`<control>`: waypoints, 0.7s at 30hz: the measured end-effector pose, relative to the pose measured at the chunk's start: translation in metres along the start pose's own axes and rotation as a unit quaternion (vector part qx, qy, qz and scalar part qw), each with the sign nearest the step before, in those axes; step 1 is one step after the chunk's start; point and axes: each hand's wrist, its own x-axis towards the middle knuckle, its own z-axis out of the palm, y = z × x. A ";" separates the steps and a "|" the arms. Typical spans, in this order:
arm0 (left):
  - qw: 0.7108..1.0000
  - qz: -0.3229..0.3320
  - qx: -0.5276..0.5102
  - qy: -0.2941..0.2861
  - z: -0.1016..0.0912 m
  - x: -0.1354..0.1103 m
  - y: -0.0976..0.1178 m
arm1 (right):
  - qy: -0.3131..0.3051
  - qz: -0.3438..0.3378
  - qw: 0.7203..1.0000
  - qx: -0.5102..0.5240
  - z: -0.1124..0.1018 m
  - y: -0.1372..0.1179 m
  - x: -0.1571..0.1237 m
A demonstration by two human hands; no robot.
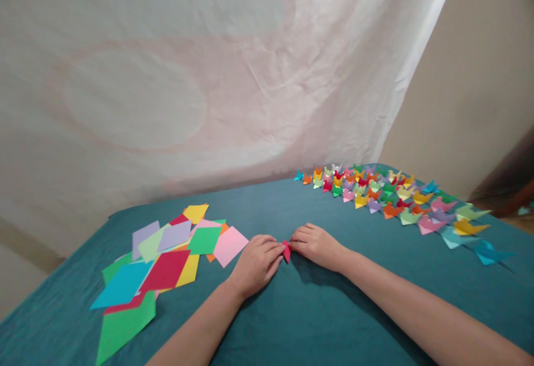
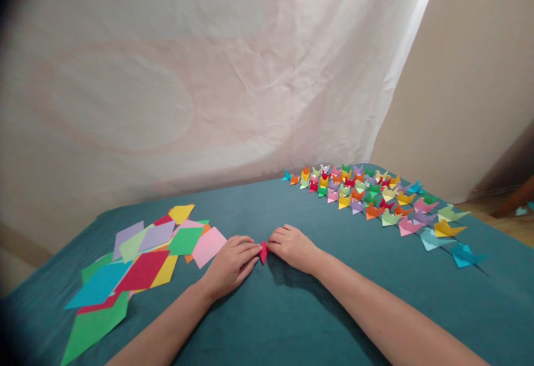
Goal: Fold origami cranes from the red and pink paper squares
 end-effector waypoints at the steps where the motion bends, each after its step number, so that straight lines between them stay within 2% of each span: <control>1: 1.000 -0.003 -0.001 0.001 0.000 0.000 0.000 | -0.001 0.004 1.000 0.002 0.000 0.000 0.000; 14: 0.999 -0.030 -0.025 0.016 0.005 0.001 -0.003 | 0.009 0.038 0.998 0.048 0.002 -0.003 -0.001; 21: 0.995 -0.068 -0.065 0.009 0.003 0.010 -0.005 | 0.023 0.097 0.985 0.140 -0.002 -0.005 0.000</control>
